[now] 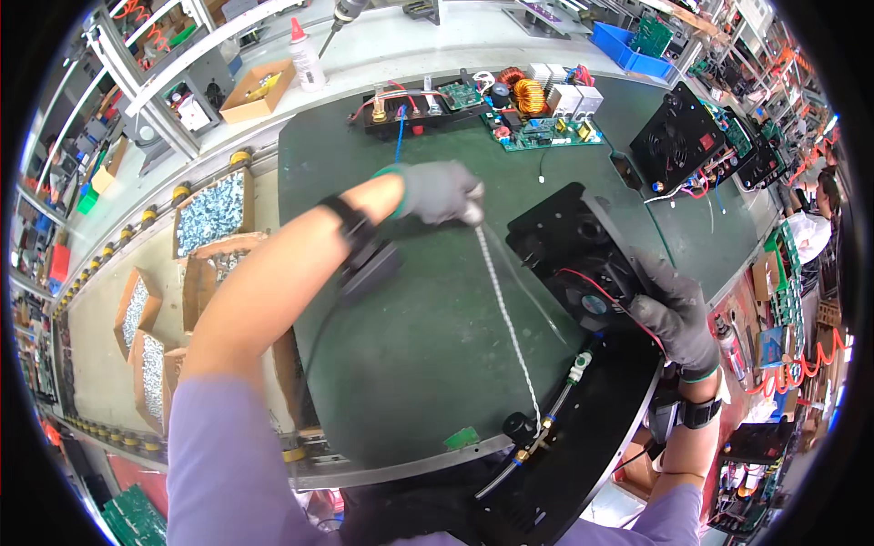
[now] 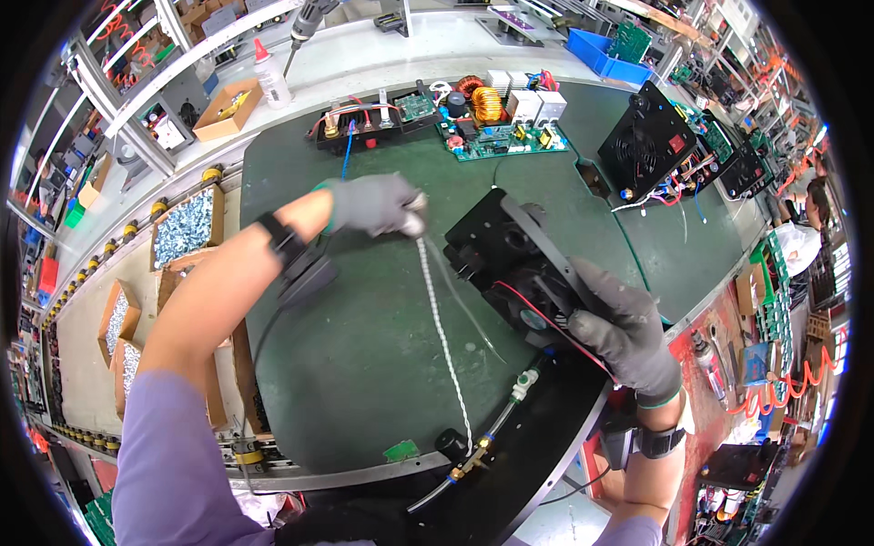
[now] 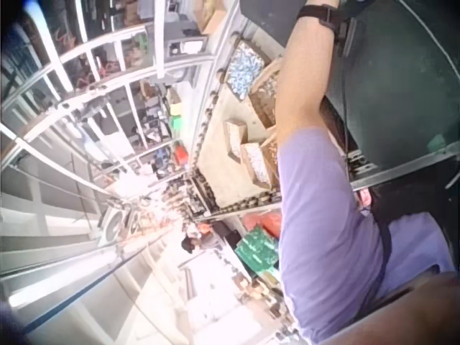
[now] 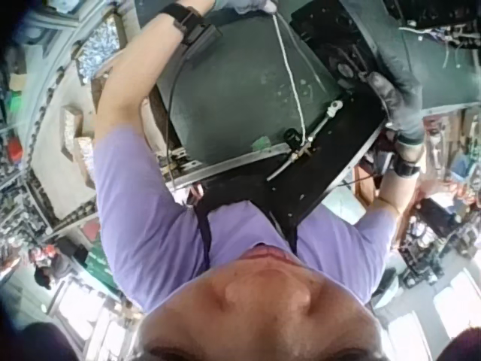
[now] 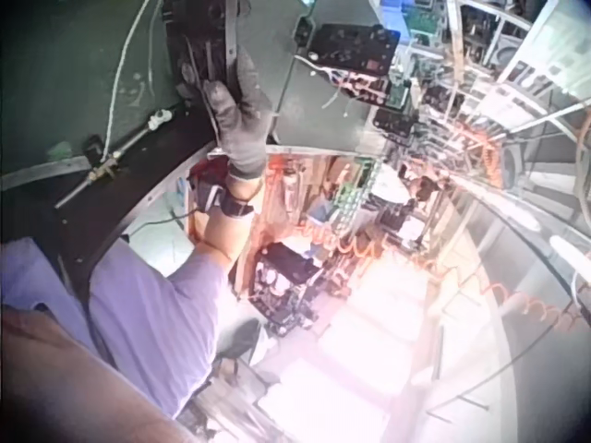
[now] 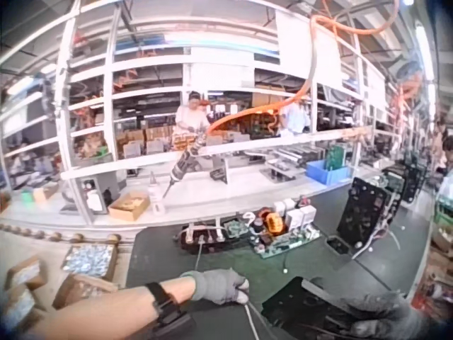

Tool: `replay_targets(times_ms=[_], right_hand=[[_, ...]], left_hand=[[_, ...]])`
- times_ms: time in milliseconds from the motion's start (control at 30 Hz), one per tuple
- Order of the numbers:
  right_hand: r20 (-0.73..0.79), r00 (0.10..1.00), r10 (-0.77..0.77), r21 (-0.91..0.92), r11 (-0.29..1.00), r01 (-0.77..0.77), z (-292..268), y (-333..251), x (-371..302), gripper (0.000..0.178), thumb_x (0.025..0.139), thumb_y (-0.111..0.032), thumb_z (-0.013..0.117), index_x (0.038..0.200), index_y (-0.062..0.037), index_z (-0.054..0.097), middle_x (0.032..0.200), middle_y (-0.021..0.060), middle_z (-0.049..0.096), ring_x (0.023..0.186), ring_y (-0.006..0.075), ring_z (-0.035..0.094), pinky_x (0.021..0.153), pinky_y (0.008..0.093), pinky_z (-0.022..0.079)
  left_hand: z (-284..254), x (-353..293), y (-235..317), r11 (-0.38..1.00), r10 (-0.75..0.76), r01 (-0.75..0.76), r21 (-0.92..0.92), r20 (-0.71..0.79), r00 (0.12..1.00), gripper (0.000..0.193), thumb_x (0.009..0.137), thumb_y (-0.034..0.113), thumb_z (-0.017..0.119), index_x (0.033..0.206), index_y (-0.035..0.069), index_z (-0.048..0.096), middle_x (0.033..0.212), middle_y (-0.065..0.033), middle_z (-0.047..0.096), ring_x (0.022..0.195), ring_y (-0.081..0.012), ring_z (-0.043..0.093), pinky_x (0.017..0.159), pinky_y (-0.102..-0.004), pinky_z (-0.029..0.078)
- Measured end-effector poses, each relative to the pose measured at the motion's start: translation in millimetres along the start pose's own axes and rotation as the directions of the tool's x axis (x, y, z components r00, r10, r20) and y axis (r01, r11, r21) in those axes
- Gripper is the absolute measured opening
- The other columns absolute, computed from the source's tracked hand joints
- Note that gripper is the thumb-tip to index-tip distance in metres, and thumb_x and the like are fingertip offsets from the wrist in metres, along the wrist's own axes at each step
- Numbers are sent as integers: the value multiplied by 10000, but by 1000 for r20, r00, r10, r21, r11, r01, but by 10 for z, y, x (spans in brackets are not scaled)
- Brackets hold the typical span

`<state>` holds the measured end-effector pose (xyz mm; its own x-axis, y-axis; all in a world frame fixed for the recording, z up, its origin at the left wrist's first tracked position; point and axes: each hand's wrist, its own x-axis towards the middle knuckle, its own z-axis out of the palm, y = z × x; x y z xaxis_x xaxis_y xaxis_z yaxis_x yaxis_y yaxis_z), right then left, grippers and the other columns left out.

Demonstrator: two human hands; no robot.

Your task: Assembling internal components, wiring, and heat sinks of an inverter on a factory production line.

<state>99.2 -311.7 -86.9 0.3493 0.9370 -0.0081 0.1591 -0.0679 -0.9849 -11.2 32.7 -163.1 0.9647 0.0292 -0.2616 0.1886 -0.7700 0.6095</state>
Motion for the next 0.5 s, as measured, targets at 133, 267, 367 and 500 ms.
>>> replay_targets(times_ms=[133,267,367,500], right_hand=[[56,998,22,-89,996,-17,14,-53,101,609,922,-152,667,1399,113,396,1226,199,609,1046,287,652,891,393,561],[26,1000,13,-120,993,-10,41,34,170,555,921,-155,669,1382,71,455,1192,182,636,1011,217,663,847,349,556],[33,992,-118,-688,717,108,-4,-11,334,466,912,-138,672,1329,21,539,1078,174,679,940,173,678,773,324,538],[-229,961,-156,-741,668,-68,-234,68,595,345,916,-187,651,1238,-66,631,953,157,702,880,227,687,798,337,503]], left_hand=[[-104,793,248,968,-76,140,-209,287,955,82,915,212,666,893,135,647,592,59,431,479,-77,417,422,-270,351],[-414,953,836,959,280,-277,-58,340,898,298,970,205,543,1252,148,624,887,12,612,759,-124,558,651,-295,506],[-755,726,1315,975,221,-220,-29,200,955,434,912,313,623,1329,195,597,1142,-31,649,902,-141,599,731,-323,510],[-1119,-83,1551,924,379,-380,29,-185,907,422,909,349,630,1261,117,612,914,-44,653,762,-137,600,664,-326,484]])
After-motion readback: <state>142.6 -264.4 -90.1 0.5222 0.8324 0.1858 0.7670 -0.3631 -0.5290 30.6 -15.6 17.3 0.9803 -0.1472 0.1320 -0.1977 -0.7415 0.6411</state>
